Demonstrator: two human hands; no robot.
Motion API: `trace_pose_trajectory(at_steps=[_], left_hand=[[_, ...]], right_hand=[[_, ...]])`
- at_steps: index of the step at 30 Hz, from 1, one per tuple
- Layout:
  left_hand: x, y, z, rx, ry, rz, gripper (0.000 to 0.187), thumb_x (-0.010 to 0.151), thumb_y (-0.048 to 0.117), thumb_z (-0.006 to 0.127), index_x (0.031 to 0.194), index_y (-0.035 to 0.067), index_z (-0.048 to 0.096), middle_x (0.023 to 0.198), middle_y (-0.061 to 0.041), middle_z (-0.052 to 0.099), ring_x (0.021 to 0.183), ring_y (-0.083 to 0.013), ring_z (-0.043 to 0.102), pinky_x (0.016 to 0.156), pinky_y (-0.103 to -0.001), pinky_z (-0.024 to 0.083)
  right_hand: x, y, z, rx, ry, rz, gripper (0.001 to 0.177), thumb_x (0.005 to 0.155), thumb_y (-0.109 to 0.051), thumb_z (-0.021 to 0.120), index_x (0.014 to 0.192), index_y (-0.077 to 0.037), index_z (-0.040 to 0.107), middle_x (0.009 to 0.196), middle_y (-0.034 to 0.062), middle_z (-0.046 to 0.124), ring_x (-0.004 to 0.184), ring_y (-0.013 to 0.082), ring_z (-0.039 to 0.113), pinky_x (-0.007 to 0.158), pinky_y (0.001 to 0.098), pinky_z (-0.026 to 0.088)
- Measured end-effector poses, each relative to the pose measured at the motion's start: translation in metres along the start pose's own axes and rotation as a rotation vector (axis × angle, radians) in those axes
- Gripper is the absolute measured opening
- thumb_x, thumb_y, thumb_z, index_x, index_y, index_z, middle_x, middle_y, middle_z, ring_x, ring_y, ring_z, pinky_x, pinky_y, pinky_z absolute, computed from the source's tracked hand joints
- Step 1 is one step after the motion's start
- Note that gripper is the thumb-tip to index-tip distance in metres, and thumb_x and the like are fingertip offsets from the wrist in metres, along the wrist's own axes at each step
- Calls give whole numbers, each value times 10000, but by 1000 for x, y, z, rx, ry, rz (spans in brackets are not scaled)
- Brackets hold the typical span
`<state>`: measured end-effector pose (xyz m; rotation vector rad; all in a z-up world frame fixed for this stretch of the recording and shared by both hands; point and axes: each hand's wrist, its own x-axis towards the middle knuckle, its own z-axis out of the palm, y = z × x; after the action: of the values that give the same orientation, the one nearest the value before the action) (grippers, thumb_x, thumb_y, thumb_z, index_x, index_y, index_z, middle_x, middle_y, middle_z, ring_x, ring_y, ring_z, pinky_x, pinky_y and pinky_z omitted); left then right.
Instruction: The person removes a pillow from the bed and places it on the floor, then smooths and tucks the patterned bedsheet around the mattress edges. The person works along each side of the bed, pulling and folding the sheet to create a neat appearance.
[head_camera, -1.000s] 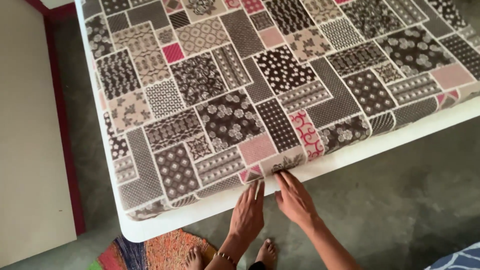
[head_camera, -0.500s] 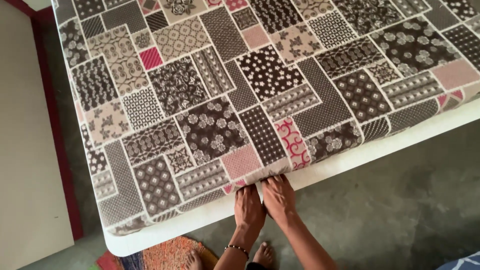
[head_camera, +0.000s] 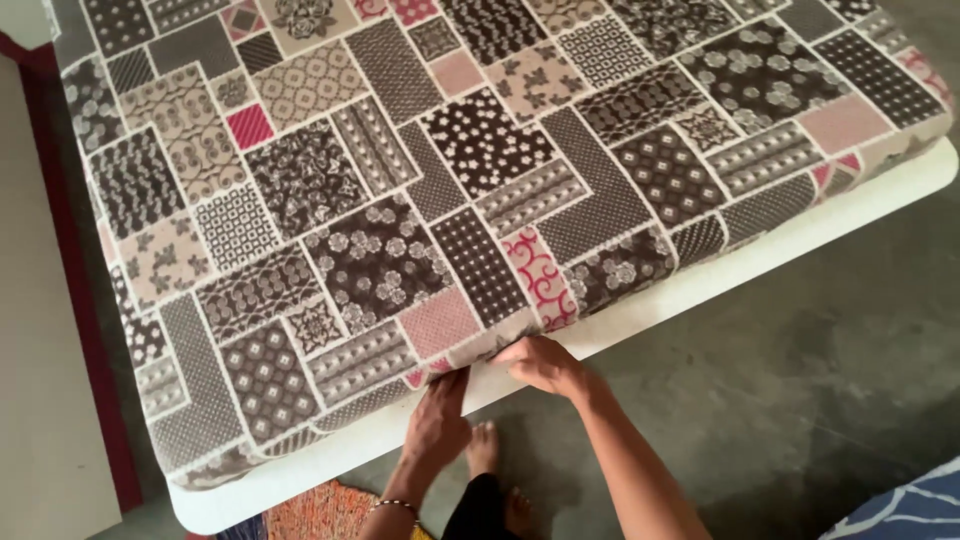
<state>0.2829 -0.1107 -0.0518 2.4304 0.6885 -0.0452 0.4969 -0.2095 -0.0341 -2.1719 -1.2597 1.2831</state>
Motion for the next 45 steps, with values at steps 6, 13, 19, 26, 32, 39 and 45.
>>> trace_pose_trajectory(at_steps=[6,13,19,26,32,39,45], left_hand=[[-1,16,-36,-181,-60,-183,689,760,-32,569,1409,189,644,1308,-173,675,1165,-352,647,985,-454,539],[16,67,-13,-76,-76,26,553,882,57,578,1429,139,558,1456,-115,581,1214,-291,632,947,-383,558],[58,108,36,66,-97,184,782,768,-43,567,1514,-96,338,1517,-289,395,1372,-418,424,1139,-462,373],[72,131,57,-33,-86,-39,780,777,17,616,1493,-112,335,1433,-270,467,1275,-434,484,1123,-470,382],[84,131,53,35,-226,-28,872,712,72,681,1458,-158,293,1448,-323,398,1265,-469,454,1093,-491,379],[84,125,58,80,-148,10,854,719,72,658,1452,-184,302,1420,-354,409,1231,-479,474,1091,-505,387],[77,122,58,92,-112,31,856,703,48,655,1459,-167,315,1423,-327,432,1224,-449,484,1071,-464,414]], right_hand=[[-34,5,-4,368,70,79,461,826,-98,521,1225,-122,751,1082,155,780,982,263,749,899,363,559],[-70,34,-44,-87,407,13,474,838,-59,628,1312,-51,625,1337,132,636,1241,311,590,1027,408,486],[-69,44,-38,-393,468,-17,561,729,9,670,1286,-35,615,1337,140,609,1239,336,561,1076,409,438],[-44,46,-47,-477,274,144,278,864,-56,605,1130,-71,686,1246,112,671,1256,269,584,1177,395,414],[-40,82,-21,-507,459,-115,386,785,-41,624,1167,-27,677,1209,156,669,1205,327,578,1106,452,410],[-30,114,-36,-484,324,-238,575,716,-14,615,1291,-20,605,1334,162,611,1280,336,526,1131,445,365],[-42,84,-86,-229,171,-227,640,701,-16,636,1338,-51,582,1405,146,590,1344,351,477,1146,464,331]])
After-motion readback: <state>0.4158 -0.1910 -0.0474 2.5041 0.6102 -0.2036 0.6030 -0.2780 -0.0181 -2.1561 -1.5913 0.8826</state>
